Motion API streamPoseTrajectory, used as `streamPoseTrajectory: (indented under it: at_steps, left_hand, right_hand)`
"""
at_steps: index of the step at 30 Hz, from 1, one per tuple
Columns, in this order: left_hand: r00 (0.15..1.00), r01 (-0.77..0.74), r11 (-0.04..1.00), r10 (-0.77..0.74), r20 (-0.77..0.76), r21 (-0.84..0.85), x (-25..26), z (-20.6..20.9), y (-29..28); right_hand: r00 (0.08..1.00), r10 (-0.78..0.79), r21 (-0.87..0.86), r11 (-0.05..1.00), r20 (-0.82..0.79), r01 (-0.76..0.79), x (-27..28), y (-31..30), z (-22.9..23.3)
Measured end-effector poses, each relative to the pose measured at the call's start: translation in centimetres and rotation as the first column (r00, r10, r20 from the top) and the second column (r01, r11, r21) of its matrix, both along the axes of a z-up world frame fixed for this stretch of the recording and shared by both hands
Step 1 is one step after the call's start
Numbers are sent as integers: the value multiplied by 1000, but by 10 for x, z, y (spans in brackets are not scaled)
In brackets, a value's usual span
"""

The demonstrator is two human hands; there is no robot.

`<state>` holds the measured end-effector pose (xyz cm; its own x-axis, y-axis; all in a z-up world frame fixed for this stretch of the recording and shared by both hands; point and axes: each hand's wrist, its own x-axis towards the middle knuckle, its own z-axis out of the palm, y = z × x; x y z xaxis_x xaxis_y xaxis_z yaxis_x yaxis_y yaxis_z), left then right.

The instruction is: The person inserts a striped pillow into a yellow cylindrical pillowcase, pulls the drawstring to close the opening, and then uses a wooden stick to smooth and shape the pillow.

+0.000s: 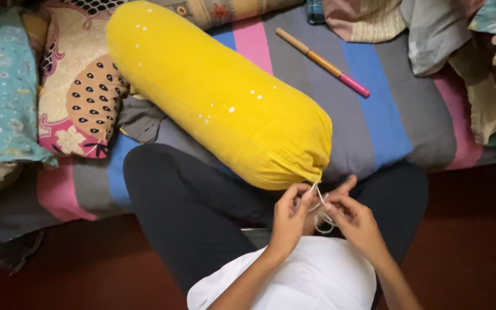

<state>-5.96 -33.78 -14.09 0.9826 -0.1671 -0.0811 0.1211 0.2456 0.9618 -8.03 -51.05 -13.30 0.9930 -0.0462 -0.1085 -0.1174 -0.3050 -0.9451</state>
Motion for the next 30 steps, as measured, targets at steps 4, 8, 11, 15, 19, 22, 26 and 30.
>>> streamPoseTrajectory:
  at_steps: [4, 8, 11, 15, 19, 22, 26, 30]
  left_hand:
    - [917, -69, 956, -53, 395, 287, 2, 29, 12]
    - [815, -100, 905, -164, 556, 413, -1, 36, 14]
    - [758, -250, 848, -129, 640, 467, -4, 27, 15]
    - [672, -447, 753, -74, 737, 483, -4, 9, 12]
    - [471, -592, 517, -401, 786, 618, 4, 0, 18]
    - [578, -537, 454, -417, 702, 711, 3, -3, 14]
    - [795, -300, 701, -191, 576, 647, -8, -7, 4]
    - [889, -192, 890, -22, 458, 414, -18, -10, -8]
  right_hand:
    - [979, 105, -500, 866, 173, -4, -27, 17, 52]
    - [875, 182, -400, 917, 449, 14, -1, 14, 69]
    - [932, 199, -232, 964, 303, -130, 28, 13, 65]
    - [969, 186, -518, 852, 163, -76, 48, 16, 74]
    - [949, 279, -488, 855, 148, -175, 63, 19, 102]
    - [976, 72, -574, 799, -204, -179, 64, 29, 131]
    - [772, 248, 55, 938, 585, -343, 32, 19, 158]
    - [830, -76, 164, 986, 553, -19, 15, -3, 135]
